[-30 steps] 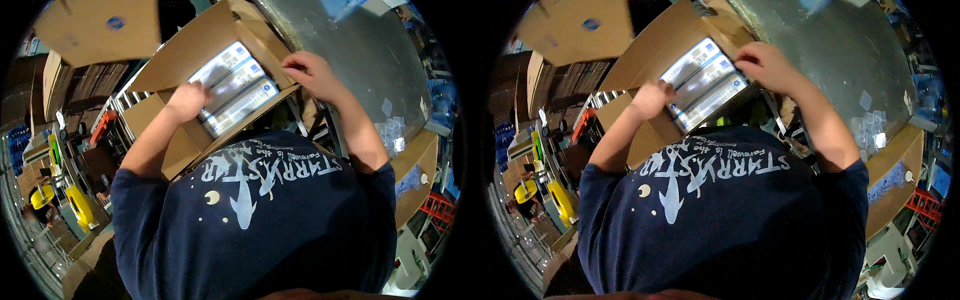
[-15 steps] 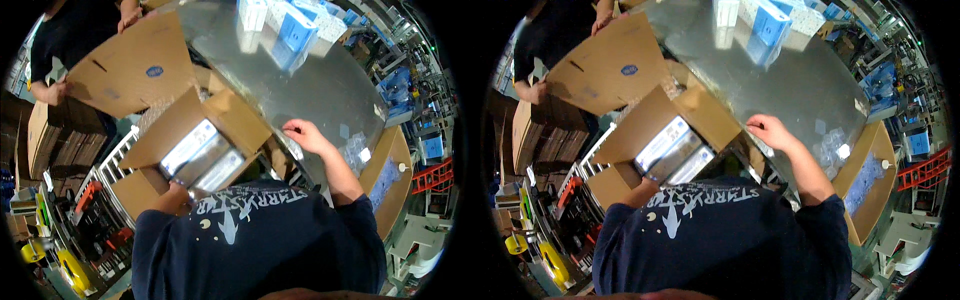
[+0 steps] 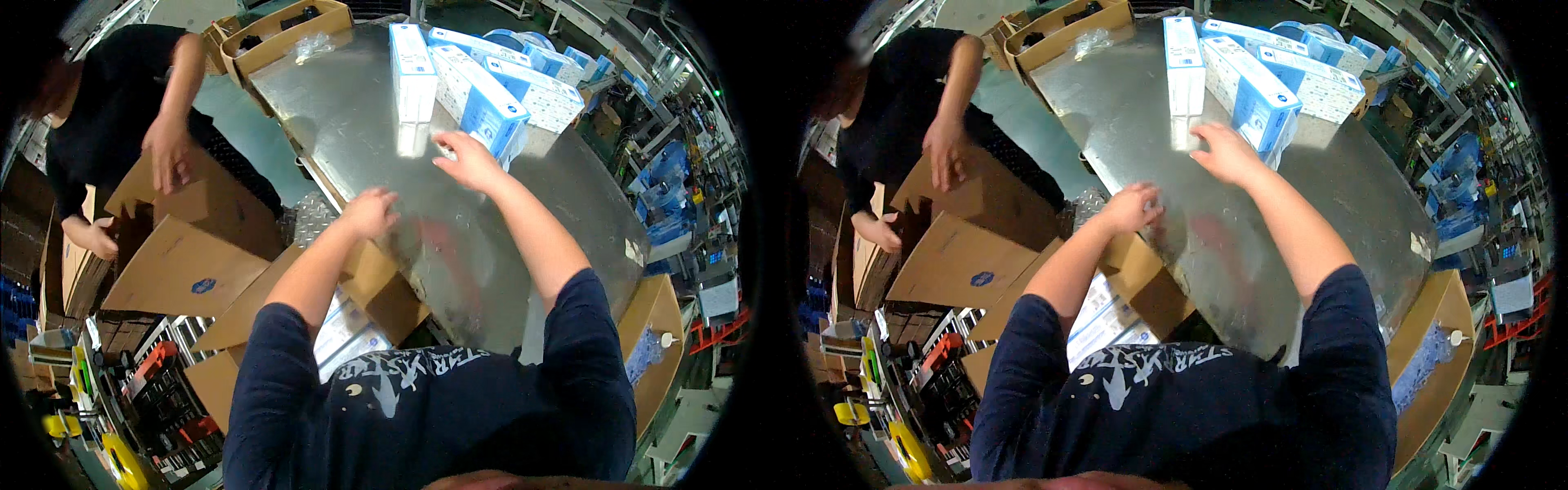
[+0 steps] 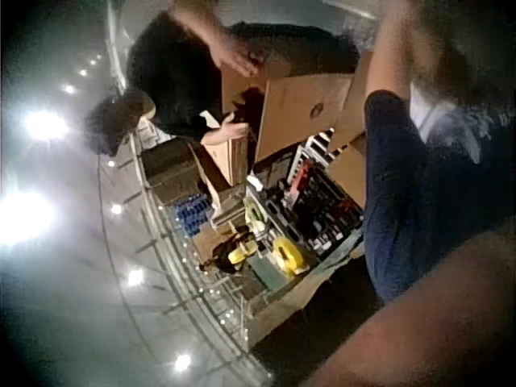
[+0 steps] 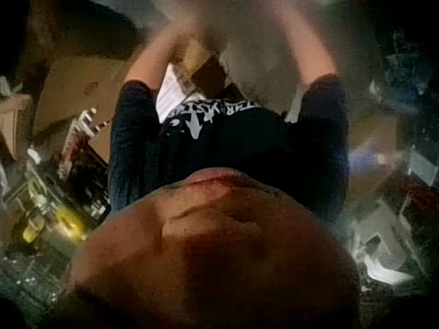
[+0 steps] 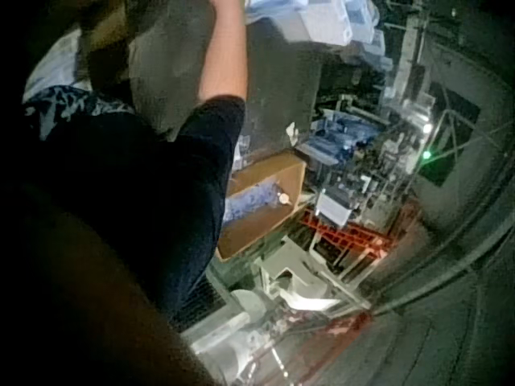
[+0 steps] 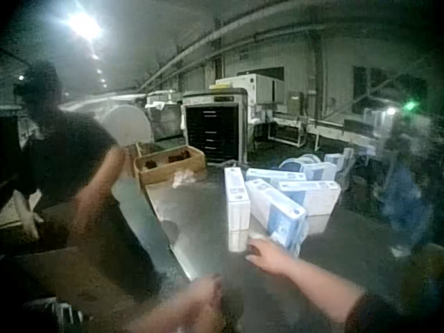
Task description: The person packs rectangular blue and white boxes into larger cardboard shipping containers by hand at a warehouse workstation. The person takes stacks of items from a table, places them into a cardboard box, and moves the filled boxes onto a roller conveyor.
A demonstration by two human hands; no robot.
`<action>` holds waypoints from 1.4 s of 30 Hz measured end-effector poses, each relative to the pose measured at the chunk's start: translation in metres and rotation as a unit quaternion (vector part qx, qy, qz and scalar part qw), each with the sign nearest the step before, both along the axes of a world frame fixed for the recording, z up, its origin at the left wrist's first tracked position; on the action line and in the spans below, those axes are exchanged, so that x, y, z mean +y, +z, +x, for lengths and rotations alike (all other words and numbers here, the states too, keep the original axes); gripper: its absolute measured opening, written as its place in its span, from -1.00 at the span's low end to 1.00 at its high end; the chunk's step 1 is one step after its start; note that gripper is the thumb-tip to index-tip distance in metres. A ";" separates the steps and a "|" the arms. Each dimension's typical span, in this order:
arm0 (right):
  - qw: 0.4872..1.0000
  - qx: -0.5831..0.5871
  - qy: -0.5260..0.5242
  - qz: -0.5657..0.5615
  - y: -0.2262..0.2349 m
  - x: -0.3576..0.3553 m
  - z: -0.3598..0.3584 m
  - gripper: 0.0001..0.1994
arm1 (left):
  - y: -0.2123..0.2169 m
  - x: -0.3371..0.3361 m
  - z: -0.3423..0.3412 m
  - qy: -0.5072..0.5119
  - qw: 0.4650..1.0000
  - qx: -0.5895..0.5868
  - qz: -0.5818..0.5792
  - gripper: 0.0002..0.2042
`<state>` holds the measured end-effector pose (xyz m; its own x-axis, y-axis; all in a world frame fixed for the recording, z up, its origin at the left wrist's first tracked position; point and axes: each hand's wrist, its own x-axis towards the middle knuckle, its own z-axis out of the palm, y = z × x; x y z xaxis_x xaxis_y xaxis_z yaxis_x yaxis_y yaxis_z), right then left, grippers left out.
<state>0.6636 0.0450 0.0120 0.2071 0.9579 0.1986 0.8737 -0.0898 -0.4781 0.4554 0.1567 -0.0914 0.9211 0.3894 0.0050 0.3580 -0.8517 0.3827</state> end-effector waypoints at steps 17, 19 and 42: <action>0.963 -0.232 -0.110 0.084 -0.038 0.142 0.094 -0.85 | -0.018 0.016 0.046 0.179 0.975 0.109 0.070 -0.38; 0.963 -0.239 -0.088 0.088 -0.030 0.115 0.095 -0.82 | -0.018 0.017 0.044 0.172 0.978 0.100 0.069 -0.38; 0.886 -0.244 -0.372 -0.132 -0.033 0.085 0.278 -0.26 | -0.022 0.017 0.049 0.181 0.976 0.094 0.081 -0.40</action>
